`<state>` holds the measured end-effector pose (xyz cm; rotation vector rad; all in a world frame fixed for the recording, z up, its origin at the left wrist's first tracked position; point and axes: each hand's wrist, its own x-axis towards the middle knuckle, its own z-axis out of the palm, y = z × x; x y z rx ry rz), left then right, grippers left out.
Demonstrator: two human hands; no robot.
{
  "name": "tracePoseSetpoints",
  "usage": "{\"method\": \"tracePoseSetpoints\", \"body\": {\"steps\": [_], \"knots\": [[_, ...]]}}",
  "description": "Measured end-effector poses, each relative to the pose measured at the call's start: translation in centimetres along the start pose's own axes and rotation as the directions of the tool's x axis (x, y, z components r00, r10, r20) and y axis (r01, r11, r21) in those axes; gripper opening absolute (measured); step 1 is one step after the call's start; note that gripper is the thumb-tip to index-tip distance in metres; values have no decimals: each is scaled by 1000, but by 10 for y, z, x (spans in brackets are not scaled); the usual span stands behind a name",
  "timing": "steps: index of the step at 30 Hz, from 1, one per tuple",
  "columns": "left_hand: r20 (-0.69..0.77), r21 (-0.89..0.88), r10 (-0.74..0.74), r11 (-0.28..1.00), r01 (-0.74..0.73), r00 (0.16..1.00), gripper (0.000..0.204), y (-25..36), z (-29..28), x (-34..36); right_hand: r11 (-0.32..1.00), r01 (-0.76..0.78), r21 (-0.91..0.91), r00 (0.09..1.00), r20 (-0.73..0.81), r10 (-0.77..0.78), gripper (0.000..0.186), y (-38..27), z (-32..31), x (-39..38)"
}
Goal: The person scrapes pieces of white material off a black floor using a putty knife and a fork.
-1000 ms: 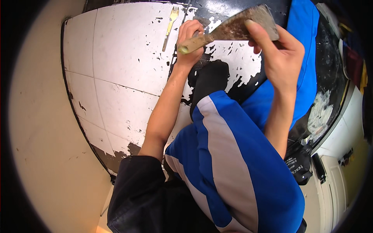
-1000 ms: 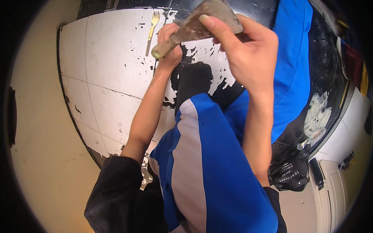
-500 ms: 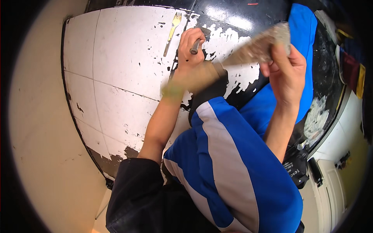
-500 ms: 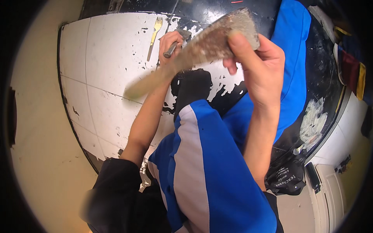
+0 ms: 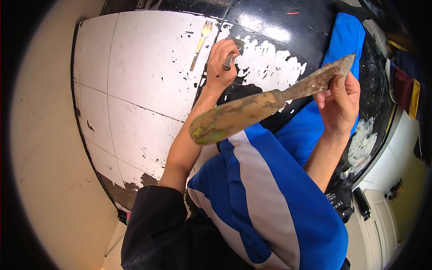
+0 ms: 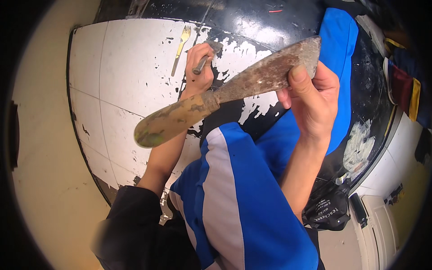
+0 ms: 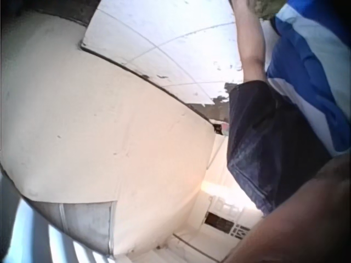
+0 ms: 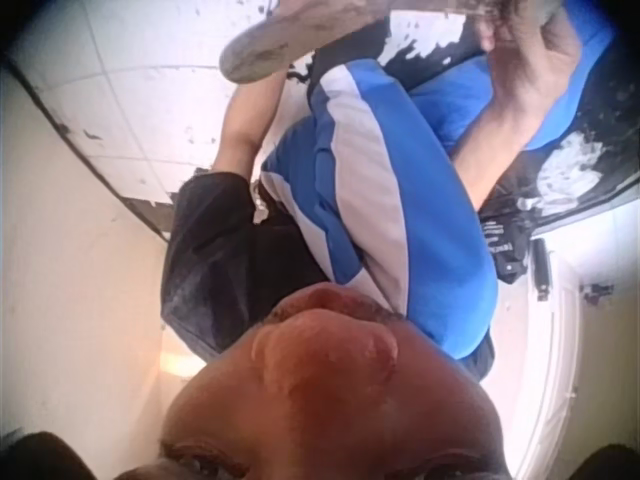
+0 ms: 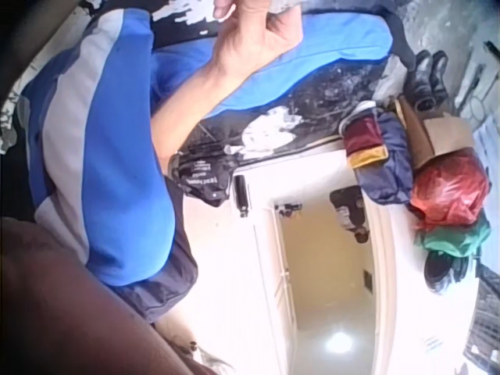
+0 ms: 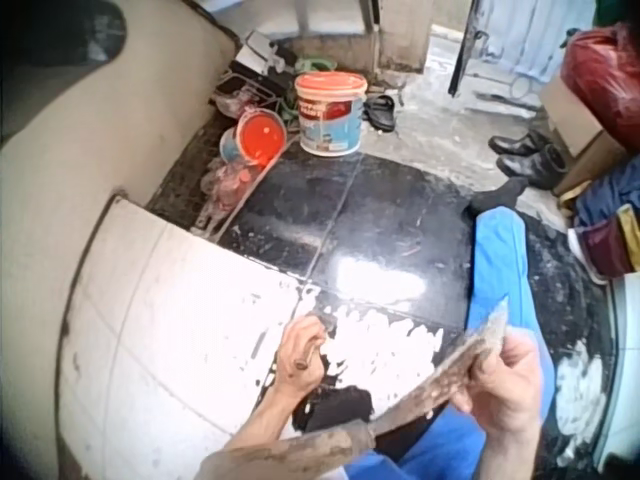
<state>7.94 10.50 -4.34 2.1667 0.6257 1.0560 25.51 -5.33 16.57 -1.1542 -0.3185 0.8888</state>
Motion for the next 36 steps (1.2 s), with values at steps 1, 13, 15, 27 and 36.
{"method": "tracePoseSetpoints", "body": {"steps": [1,13,15,27,36], "knots": [[-26,-14,-6,1000,6,1000,27,3,0,-1,997,13,-78,999,39,-10,14,1,-6,1],[13,19,0,1000,0,1000,22,5,-3,2,921,-34,-387,999,3,38,17,2,-10,0],[-3,-2,6,1000,-6,1000,21,3,-1,2,984,-27,-178,996,83,42,17,0,-9,-6],[8,44,35,998,-35,999,26,2,-4,1,779,-81,-621,997,-35,76,16,12,-9,10],[-14,42,32,999,-31,999,25,2,-2,1,779,-125,-615,992,-78,97,18,11,-17,6]]}}
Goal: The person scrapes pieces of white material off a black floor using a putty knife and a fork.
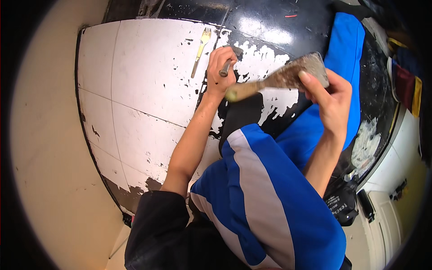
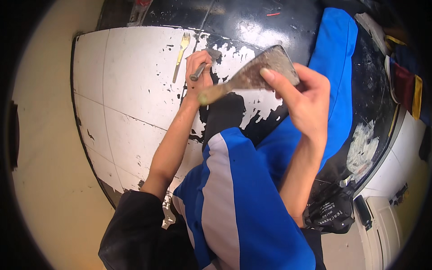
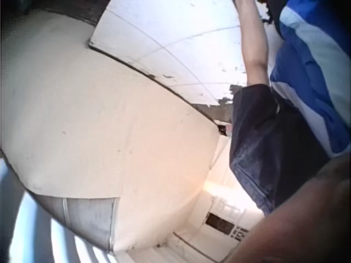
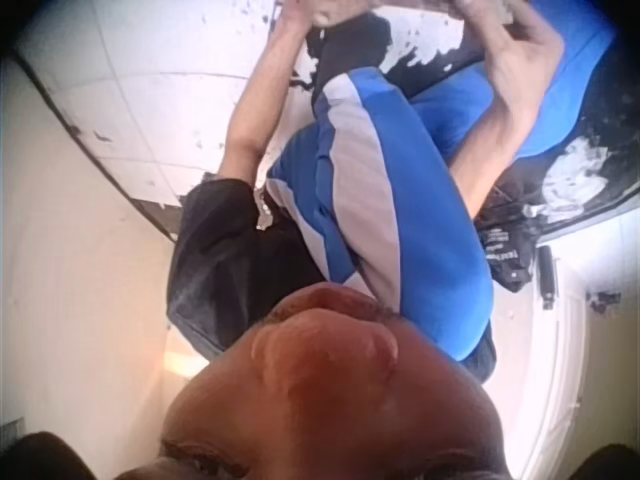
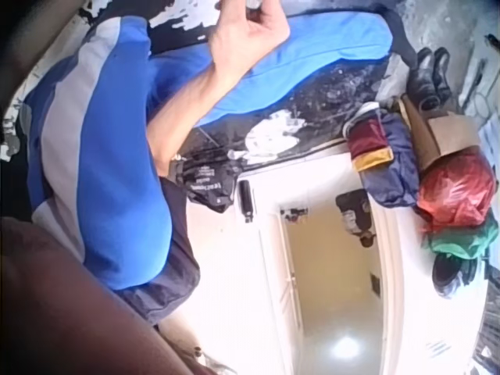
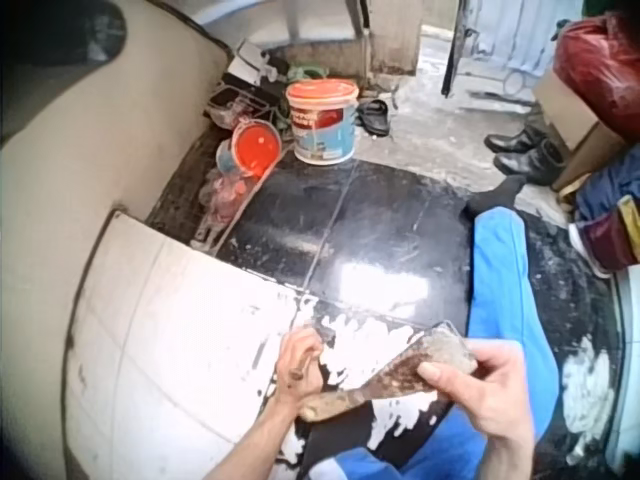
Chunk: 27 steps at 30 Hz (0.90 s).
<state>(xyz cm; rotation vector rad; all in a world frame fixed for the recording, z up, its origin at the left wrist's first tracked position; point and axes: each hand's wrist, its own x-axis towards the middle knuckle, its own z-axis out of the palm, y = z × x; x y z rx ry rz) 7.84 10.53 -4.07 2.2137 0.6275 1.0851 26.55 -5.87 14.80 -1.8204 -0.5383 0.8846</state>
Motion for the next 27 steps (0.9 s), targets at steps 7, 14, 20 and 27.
{"method": "tracePoseSetpoints", "body": {"steps": [7,14,20,27], "knots": [[9,-11,16,1000,-16,1000,26,3,-1,-1,993,45,106,999,-16,-44,19,-1,13,-3],[54,-49,36,998,-33,998,22,4,-5,6,997,50,-53,997,-60,-53,21,-1,1,-4],[168,-117,28,993,-8,985,17,-4,-20,34,726,81,683,991,23,-132,23,-4,1,-13],[261,-99,-13,994,40,965,16,0,-23,30,647,25,762,997,26,-68,19,-7,-5,-13]]}}
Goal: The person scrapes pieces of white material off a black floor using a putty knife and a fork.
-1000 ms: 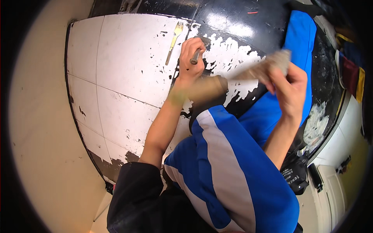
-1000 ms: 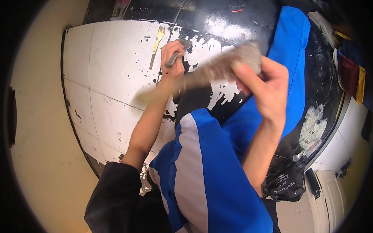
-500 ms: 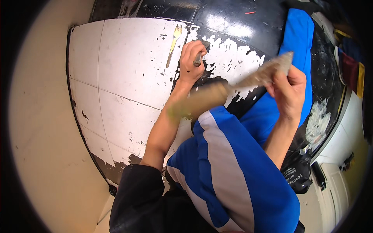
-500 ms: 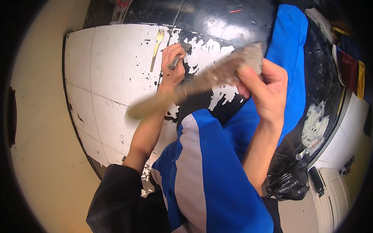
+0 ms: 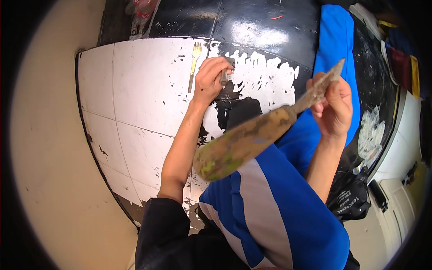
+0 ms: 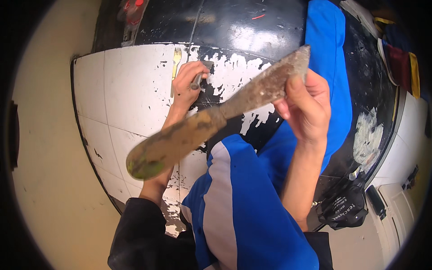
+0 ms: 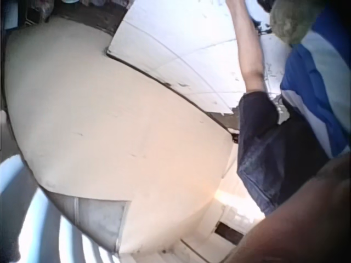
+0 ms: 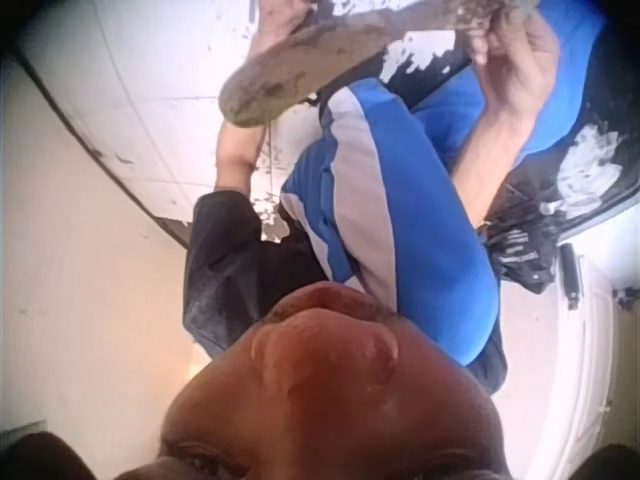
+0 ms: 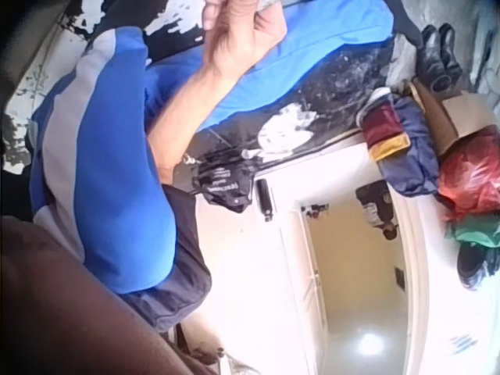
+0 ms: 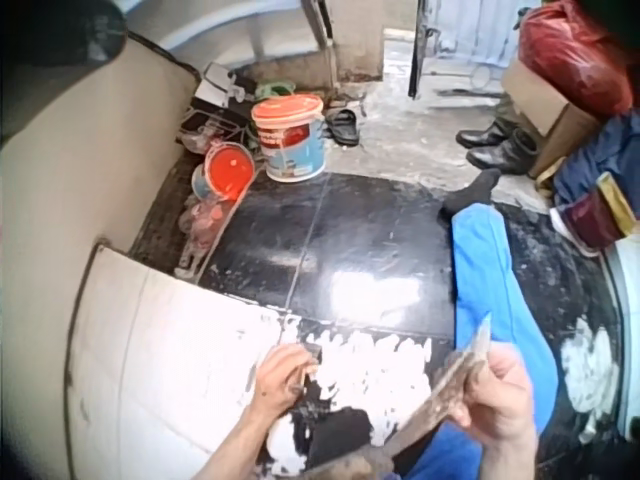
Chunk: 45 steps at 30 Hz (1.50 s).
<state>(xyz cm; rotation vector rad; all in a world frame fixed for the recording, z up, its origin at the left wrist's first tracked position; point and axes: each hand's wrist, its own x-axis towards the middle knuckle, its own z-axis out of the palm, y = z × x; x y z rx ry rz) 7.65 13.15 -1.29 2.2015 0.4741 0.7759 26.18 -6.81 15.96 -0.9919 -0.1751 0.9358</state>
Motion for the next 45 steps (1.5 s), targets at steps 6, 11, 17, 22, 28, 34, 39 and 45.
{"method": "tracePoseSetpoints", "body": {"steps": [6,11,17,22,28,34,39,45], "knots": [[-12,14,40,999,-40,999,14,-3,1,-7,859,-49,-509,988,-153,-34,19,11,-26,-4],[13,52,43,998,-44,999,15,-4,0,-4,868,-74,-491,983,-185,-21,18,15,-24,-4],[26,70,60,996,-62,998,15,-4,2,-3,904,-58,-423,992,-126,5,14,25,-30,1],[40,62,66,996,-69,997,15,-4,2,-2,997,43,65,998,51,-46,19,15,-25,-13],[44,75,52,996,-55,998,19,-3,2,0,900,-46,-433,996,-88,8,14,17,-21,-5],[50,52,42,998,-44,998,20,6,0,1,766,-139,-628,986,-164,44,14,30,-23,-1],[49,77,60,995,-63,997,22,-6,2,-1,985,-100,-142,995,-9,100,16,17,-22,-10],[32,57,39,998,-40,999,18,-3,0,-6,972,-112,-206,994,-44,105,18,14,-20,-16]]}}
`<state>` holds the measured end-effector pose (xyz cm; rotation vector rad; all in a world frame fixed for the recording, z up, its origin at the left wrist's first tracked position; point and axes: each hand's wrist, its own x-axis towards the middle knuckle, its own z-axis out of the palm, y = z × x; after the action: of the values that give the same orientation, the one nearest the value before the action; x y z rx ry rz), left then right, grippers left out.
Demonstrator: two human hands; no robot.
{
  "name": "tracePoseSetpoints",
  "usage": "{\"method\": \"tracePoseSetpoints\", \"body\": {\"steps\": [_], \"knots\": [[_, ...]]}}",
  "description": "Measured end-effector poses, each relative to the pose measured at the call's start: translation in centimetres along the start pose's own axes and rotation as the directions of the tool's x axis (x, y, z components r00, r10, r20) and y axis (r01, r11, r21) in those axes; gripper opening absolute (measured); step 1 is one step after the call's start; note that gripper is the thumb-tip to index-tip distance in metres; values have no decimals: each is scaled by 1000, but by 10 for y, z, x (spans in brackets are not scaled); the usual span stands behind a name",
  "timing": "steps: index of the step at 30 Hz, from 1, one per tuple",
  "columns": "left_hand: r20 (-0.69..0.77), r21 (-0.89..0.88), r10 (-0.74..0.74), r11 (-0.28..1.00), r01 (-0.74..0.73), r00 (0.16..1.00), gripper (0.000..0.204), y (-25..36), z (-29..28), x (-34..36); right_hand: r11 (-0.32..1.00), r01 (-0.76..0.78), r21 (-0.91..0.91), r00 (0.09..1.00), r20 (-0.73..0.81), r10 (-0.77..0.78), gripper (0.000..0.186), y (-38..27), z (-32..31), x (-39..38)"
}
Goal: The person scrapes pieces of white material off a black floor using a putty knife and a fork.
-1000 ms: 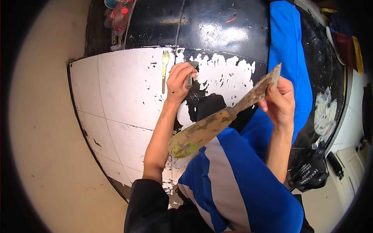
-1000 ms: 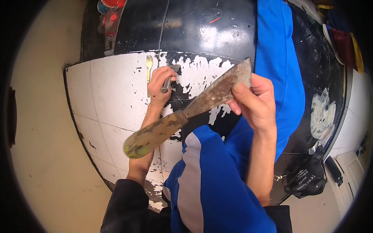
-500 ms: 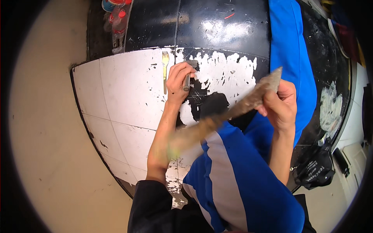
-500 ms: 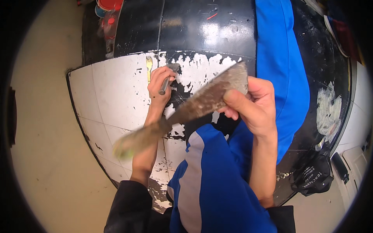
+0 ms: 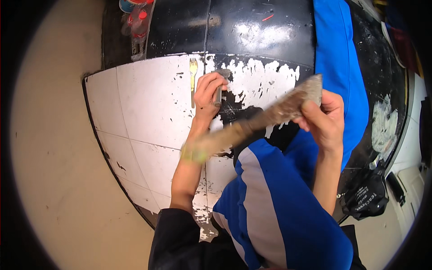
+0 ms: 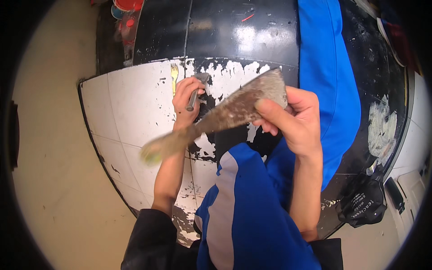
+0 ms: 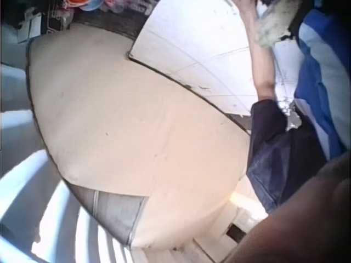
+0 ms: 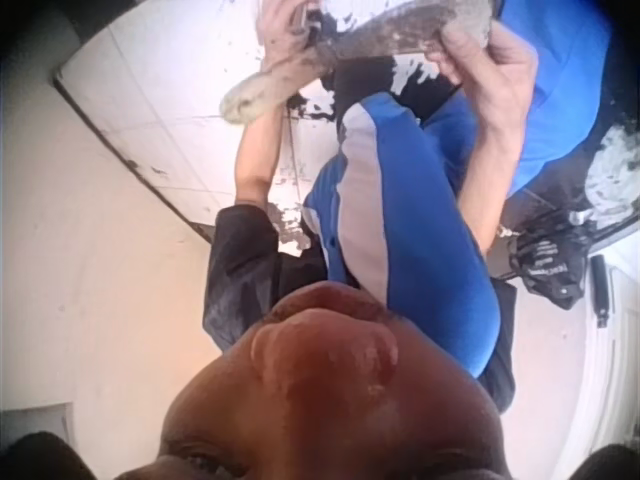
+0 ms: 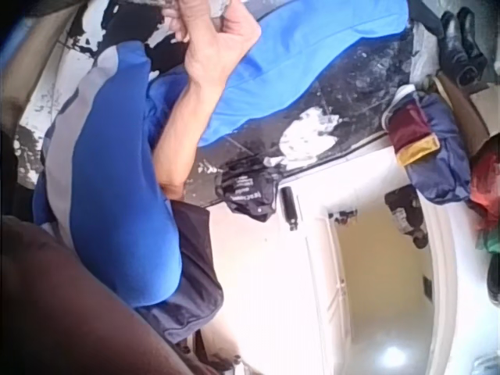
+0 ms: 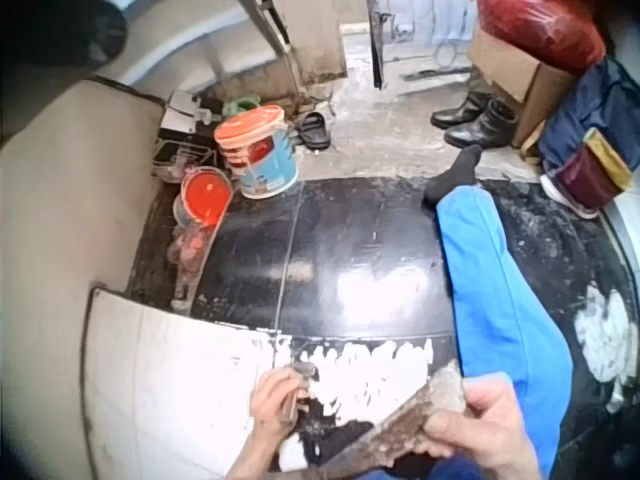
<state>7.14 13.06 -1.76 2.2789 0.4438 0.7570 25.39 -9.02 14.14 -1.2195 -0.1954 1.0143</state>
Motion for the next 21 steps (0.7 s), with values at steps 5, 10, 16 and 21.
{"method": "tracePoseSetpoints", "body": {"steps": [5,10,16,21], "knots": [[25,51,14,999,-15,1000,21,-1,-3,-1,940,-40,-339,994,-109,3,18,14,4,17],[-3,26,4,1000,-4,1000,21,-2,2,8,988,-4,157,1000,30,-1,17,13,1,8],[0,27,1,1000,-1,1000,22,-6,-4,3,996,31,79,995,91,-38,16,10,-5,-1],[36,4,-24,1000,24,999,17,-2,-5,2,930,-41,-365,989,-146,-14,14,22,-6,12]]}}
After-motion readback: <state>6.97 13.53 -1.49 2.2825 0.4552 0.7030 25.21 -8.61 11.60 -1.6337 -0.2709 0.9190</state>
